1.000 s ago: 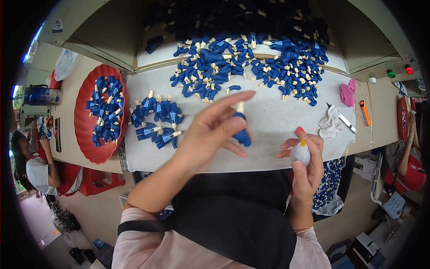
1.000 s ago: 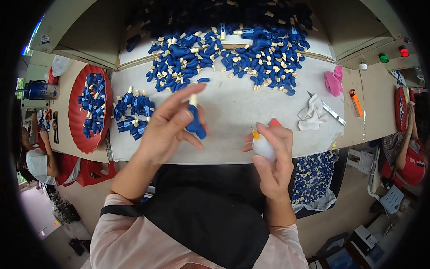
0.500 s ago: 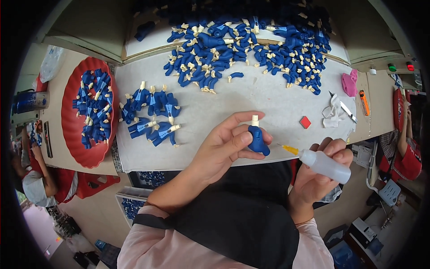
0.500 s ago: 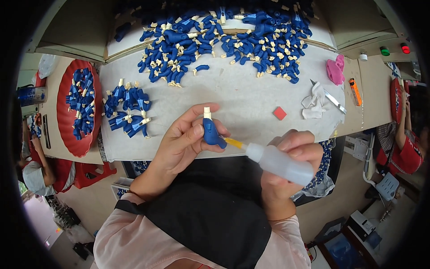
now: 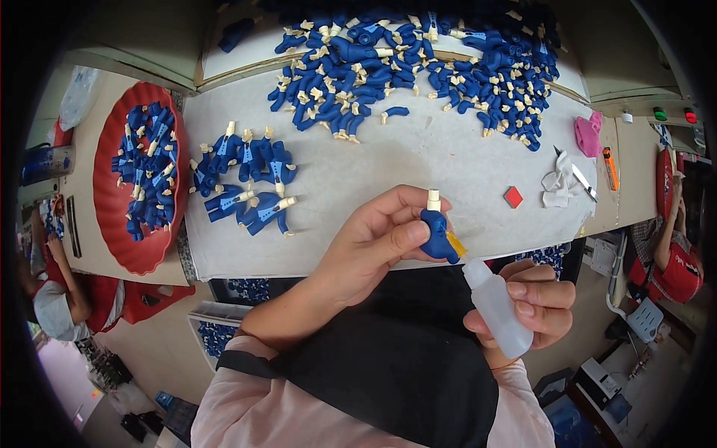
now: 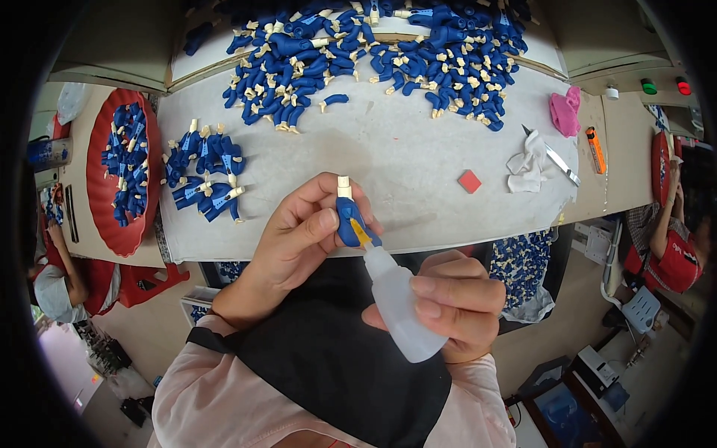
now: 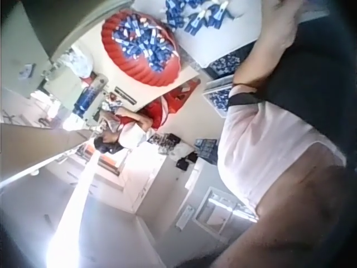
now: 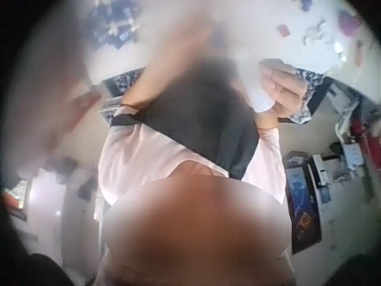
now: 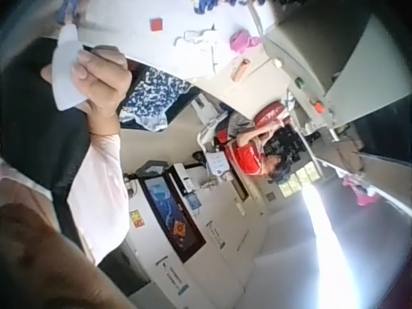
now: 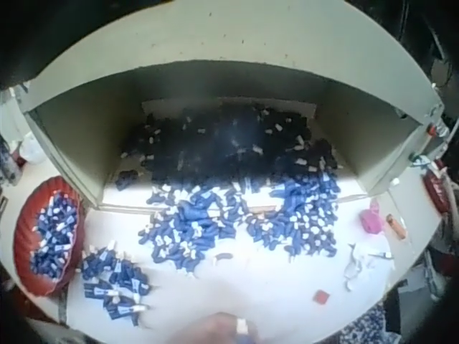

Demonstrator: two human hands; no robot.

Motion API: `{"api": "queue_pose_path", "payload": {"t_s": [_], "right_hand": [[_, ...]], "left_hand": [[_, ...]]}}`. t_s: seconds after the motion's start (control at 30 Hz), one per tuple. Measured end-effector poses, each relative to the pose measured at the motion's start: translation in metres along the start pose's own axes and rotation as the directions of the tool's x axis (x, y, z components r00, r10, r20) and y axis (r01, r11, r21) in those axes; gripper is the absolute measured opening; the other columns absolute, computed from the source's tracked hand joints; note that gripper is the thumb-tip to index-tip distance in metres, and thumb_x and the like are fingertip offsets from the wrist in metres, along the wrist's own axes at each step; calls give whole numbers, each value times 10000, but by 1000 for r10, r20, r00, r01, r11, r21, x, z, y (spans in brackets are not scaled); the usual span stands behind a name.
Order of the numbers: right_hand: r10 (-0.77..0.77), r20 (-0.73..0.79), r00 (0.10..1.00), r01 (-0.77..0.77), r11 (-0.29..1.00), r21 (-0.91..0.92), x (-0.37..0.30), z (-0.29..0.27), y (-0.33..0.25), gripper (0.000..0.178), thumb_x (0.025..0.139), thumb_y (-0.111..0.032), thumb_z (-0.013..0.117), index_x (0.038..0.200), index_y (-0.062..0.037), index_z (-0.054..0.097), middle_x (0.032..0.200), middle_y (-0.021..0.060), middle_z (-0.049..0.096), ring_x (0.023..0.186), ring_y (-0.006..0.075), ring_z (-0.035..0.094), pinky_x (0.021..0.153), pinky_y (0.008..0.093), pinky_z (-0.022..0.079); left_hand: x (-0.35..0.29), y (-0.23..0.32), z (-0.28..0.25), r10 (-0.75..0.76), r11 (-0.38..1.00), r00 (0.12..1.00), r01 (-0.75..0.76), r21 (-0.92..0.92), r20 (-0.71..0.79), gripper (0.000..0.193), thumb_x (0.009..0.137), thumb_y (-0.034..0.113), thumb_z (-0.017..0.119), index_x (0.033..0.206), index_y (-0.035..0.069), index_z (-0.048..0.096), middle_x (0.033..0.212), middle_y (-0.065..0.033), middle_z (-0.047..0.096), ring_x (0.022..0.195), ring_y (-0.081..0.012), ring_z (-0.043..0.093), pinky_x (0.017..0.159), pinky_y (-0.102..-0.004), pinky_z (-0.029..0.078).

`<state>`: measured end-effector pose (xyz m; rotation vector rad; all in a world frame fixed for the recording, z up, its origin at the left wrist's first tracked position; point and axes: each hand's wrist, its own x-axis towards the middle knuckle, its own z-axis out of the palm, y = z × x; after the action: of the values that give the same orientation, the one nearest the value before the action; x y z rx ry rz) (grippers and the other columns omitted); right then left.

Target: The person assembles small blue toy figures by applying adhesive from a bottle to components and joining them together.

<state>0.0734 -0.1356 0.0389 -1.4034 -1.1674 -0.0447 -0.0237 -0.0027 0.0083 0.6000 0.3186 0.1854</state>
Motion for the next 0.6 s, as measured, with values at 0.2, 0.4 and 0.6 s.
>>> {"api": "queue_pose_path", "payload": {"t_s": [0.2, 0.4, 0.6], "right_hand": [[-14, 26, 1000, 14, 1000, 4, 0, -1, 1, 455, 606, -197, 749, 912, -101, 424, 835, 39, 437, 581, 115, 443, 445, 199, 382], [-11, -32, 999, 9, 999, -47, -6, 2, 1, 461, 599, -193, 750, 911, -100, 423, 833, 39, 437, 574, 114, 440, 444, 202, 384], [-23, -30, 999, 21, 999, -49, -8, 2, 2, 463, 598, -184, 751, 914, -100, 423, 833, 39, 437, 576, 116, 442, 447, 203, 387]], "left_hand": [[-2, 0, 1, -1, 1000, 1000, 0, -11, -20, 302, 823, 246, 526, 1030, 45, 439, 936, -104, 534, 918, -230, 545, 797, -331, 435], [-2, 0, 1, -8, 1000, 1000, 8, 9, -14, 310, 817, 258, 534, 1028, 51, 438, 936, -99, 532, 913, -231, 545, 805, -334, 430], [-1, -1, 1, -2, 1000, 1000, 2, 5, -23, 308, 814, 257, 538, 1021, 52, 438, 938, -98, 530, 907, -227, 546, 806, -337, 429]]}}
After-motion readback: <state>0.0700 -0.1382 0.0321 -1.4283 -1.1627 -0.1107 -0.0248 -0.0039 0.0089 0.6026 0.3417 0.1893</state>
